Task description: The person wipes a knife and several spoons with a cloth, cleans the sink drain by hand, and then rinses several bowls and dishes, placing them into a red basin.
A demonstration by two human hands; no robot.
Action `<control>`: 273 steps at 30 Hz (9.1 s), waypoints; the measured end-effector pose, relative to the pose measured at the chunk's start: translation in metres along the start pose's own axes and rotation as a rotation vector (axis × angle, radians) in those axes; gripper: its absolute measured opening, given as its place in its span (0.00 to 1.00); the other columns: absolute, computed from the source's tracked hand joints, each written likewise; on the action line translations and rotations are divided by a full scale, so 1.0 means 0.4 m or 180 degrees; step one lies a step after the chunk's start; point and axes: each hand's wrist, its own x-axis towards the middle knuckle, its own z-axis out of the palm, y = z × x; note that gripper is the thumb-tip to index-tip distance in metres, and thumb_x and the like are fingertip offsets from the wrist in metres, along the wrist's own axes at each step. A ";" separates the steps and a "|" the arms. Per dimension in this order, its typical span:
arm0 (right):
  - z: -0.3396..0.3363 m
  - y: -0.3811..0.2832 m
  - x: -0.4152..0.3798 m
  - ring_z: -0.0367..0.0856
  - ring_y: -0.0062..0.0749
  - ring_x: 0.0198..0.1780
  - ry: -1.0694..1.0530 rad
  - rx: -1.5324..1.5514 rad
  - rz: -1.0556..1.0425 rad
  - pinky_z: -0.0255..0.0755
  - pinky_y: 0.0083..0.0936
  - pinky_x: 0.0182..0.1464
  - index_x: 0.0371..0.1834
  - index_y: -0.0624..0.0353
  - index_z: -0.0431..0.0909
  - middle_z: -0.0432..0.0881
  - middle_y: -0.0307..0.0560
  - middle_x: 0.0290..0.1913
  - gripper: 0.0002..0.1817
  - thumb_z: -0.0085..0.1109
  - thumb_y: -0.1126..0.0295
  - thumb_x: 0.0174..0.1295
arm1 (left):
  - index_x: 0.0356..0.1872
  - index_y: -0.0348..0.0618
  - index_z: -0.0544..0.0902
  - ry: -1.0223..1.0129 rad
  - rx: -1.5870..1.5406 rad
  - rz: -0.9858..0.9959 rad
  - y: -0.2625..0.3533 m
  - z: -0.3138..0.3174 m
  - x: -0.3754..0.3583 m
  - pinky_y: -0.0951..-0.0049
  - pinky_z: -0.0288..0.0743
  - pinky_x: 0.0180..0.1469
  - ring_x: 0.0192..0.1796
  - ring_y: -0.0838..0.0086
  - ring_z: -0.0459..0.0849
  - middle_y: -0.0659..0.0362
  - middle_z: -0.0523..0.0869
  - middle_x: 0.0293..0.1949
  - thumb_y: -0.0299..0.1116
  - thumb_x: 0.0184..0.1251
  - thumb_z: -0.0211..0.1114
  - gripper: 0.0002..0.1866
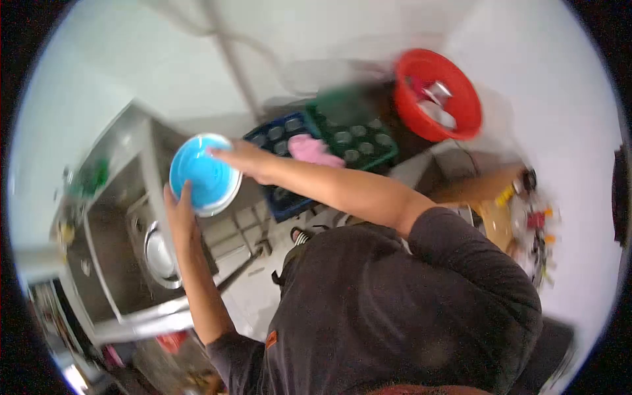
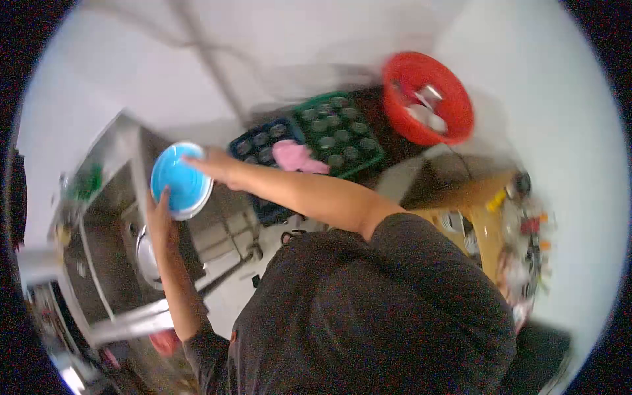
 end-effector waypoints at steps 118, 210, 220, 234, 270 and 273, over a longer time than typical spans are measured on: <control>-1.124 0.348 -0.471 0.71 0.53 0.64 0.2060 -0.3869 -0.1343 0.63 0.43 0.68 0.62 0.66 0.71 0.73 0.61 0.61 0.20 0.55 0.68 0.71 | 0.43 0.39 0.80 0.1326 0.0468 0.0184 -0.132 0.132 -0.117 0.76 0.76 0.31 0.32 0.78 0.83 0.60 0.85 0.33 0.40 0.75 0.58 0.13; -0.429 0.279 -0.175 0.81 0.26 0.39 0.1232 -0.2399 0.0285 0.75 0.25 0.44 0.46 0.61 0.84 0.84 0.44 0.38 0.14 0.59 0.61 0.70 | 0.53 0.42 0.81 0.1658 0.0501 0.0234 -0.231 -0.824 -0.110 0.62 0.70 0.57 0.57 0.66 0.76 0.55 0.77 0.55 0.44 0.65 0.61 0.21; -0.116 0.177 -0.056 0.86 0.30 0.39 -0.0261 -0.0285 -0.0297 0.82 0.30 0.40 0.45 0.63 0.79 0.84 0.46 0.38 0.15 0.58 0.60 0.69 | 0.56 0.31 0.76 0.0724 0.0941 -0.1428 -0.057 -0.999 0.224 0.57 0.81 0.48 0.49 0.57 0.84 0.50 0.83 0.47 0.32 0.61 0.62 0.23; -0.389 0.011 -0.150 0.69 0.69 0.64 -0.1120 0.2854 0.1235 0.71 0.63 0.60 0.79 0.62 0.30 0.57 0.69 0.69 0.60 0.34 0.23 0.62 | 0.60 0.29 0.74 -0.0536 0.1049 -0.1012 0.159 0.217 0.259 0.65 0.78 0.54 0.51 0.62 0.84 0.49 0.83 0.51 0.29 0.61 0.66 0.26; -2.122 0.403 -0.636 0.82 0.44 0.50 0.1633 0.3470 0.0681 0.78 0.47 0.46 0.62 0.52 0.75 0.82 0.52 0.55 0.33 0.37 0.38 0.72 | 0.68 0.49 0.70 -0.3983 0.0994 0.2342 -0.538 2.287 0.141 0.63 0.70 0.68 0.67 0.58 0.76 0.52 0.78 0.64 0.13 0.55 0.60 0.36; -2.175 0.504 -0.606 0.83 0.43 0.51 0.1787 0.3387 0.0753 0.79 0.45 0.54 0.60 0.56 0.76 0.83 0.52 0.54 0.29 0.43 0.44 0.71 | 0.69 0.50 0.69 -0.4102 0.1086 0.2246 -0.568 2.286 0.165 0.63 0.69 0.69 0.67 0.56 0.76 0.50 0.77 0.66 0.14 0.55 0.60 0.37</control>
